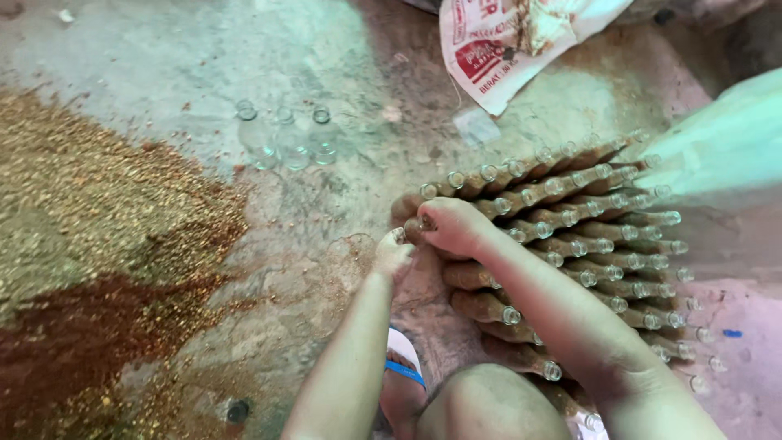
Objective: The person scoops a granular mixture from a pile on the floor and pours it into a plastic bottle using a funnel. They then use a metal rod to tamp down the contents inside the bottle.
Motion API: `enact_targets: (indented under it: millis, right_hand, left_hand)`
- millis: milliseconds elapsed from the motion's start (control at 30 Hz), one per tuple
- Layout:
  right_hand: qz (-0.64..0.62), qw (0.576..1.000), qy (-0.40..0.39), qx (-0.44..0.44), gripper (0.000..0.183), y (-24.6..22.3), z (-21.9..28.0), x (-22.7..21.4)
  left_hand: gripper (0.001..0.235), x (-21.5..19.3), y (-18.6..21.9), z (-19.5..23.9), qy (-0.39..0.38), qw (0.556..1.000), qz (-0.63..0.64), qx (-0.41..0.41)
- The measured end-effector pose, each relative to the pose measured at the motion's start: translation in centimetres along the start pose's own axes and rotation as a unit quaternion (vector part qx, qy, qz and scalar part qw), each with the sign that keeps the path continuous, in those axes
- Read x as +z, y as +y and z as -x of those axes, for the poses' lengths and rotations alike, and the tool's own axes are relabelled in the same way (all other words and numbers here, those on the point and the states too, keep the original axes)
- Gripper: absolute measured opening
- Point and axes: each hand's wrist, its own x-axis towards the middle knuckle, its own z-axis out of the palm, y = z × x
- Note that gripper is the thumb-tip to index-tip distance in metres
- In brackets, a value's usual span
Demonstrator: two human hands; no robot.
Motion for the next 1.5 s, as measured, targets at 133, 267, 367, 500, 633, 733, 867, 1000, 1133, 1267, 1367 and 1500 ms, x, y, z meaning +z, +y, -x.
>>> enact_targets:
  millis: [133, 267, 367, 500, 633, 733, 867, 1000, 1133, 1267, 1367, 1500]
  right_hand:
    - [0.022, 0.998, 0.025, -0.050, 0.026, 1.4, 0.7, 1.9]
    - [0.132, 0.979, 0.094, -0.124, 0.019, 3.4, 0.5, 4.5]
    - [0.235, 0.946, 0.145, -0.170, 0.013, 4.5, 0.8, 4.9]
    - [0.243, 0.933, 0.238, -0.117, 0.017, 3.3, 1.2, 4.9]
    - [0.246, 0.910, 0.285, -0.171, 0.025, -2.5, -0.7, 1.3]
    - [0.141, 0.940, 0.271, -0.150, 0.033, -5.6, -5.9, -1.1]
    - [0.135, 0.943, 0.284, -0.110, 0.059, -8.5, -16.2, -1.6]
    - [0.067, 0.980, 0.184, -0.046, 0.084, -11.6, -20.8, -2.8]
    - [0.128, 0.978, 0.156, -0.057, 0.068, -6.7, -27.1, 5.2]
    - [0.268, 0.943, 0.153, -0.122, 0.043, -6.4, -23.1, 2.2]
    - [0.288, 0.932, 0.148, -0.164, 0.027, -9.1, -19.4, -0.4]
    - [0.215, 0.932, 0.188, -0.223, 0.024, -15.4, -14.8, -2.3]
  left_hand:
    - [0.040, 2.1, -2.2, -1.2, 0.041, 0.999, 0.009, -0.014]
    - [0.040, 2.1, -2.7, -0.7, 0.067, 0.992, 0.108, -0.016]
    - [0.053, 2.4, 0.4, 1.3, 0.054, 0.996, 0.065, -0.006]
    - [0.061, 2.8, -0.2, -0.5, 0.013, 0.997, -0.076, 0.028]
    - [0.069, 0.3, 3.7, 2.0, 0.057, 0.984, -0.151, -0.073]
    - [0.053, -5.4, 6.4, -1.1, 0.164, 0.973, -0.160, -0.014]
    - [0.055, -13.2, 11.4, -4.4, 0.295, 0.934, -0.168, -0.112]
    - [0.070, -17.6, 14.1, -4.7, 0.271, 0.956, -0.113, -0.028]
    - [0.067, -17.6, 14.5, -6.6, 0.278, 0.953, -0.120, -0.027]
    - [0.056, -15.4, 18.3, -1.0, 0.256, 0.951, -0.171, 0.022]
    - [0.070, -14.2, 22.0, 4.3, 0.228, 0.958, -0.170, 0.042]
    - [0.059, -14.7, 22.7, 10.0, 0.270, 0.922, -0.177, 0.214]
